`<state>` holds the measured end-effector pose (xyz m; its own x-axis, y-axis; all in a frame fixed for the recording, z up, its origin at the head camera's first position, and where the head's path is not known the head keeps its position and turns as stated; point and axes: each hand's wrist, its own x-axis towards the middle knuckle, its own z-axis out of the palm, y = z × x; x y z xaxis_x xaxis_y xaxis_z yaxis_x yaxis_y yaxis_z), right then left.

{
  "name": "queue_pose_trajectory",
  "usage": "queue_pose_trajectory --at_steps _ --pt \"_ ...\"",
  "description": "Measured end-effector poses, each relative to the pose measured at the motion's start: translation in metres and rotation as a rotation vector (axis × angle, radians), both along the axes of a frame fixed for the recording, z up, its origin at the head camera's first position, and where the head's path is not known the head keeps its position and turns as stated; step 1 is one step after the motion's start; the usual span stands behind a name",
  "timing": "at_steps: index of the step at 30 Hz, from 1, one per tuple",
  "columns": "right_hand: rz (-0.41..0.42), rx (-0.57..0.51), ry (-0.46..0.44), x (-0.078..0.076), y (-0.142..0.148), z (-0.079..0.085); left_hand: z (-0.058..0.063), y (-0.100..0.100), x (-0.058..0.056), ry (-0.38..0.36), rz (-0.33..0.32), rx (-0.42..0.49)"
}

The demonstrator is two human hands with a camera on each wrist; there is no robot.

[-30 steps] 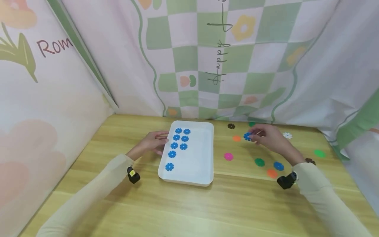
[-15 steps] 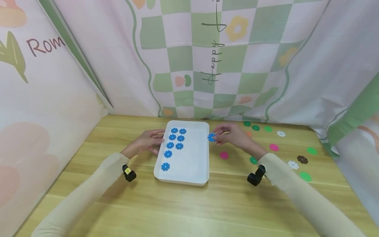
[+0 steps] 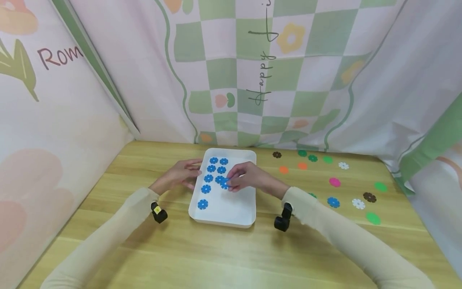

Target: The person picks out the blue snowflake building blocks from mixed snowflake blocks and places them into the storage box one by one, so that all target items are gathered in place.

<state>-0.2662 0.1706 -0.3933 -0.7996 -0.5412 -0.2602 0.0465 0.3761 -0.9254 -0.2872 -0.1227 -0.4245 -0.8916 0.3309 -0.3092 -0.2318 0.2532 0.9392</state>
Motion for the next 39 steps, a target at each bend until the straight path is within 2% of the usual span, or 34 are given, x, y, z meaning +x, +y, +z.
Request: queue_pose_trajectory --at_steps 7,11,17,23,31,35,39 --pt "-0.055 0.060 -0.088 -0.011 -0.019 -0.011 0.003 0.002 0.001 -0.004 0.009 -0.024" --pt "-0.068 0.114 -0.097 -0.016 -0.028 -0.019 0.002 0.002 0.001 -0.010 0.005 -0.018" --pt "-0.072 0.271 -0.014 -0.014 -0.043 -0.021 0.001 0.001 0.001 -0.004 -0.012 0.008" --pt "-0.021 0.415 0.162 -0.013 -0.052 -0.022 0.000 0.001 0.000 -0.013 0.008 -0.002" --pt "-0.011 0.434 0.182 -0.016 -0.051 -0.023 -0.002 0.002 -0.002 -0.018 0.027 -0.015" --pt "0.031 0.422 0.166 -0.015 -0.046 -0.018 -0.003 0.002 -0.002 -0.018 0.029 -0.013" --pt "0.091 0.361 0.155 -0.015 -0.040 -0.010 -0.002 0.000 -0.001 -0.015 0.023 -0.013"
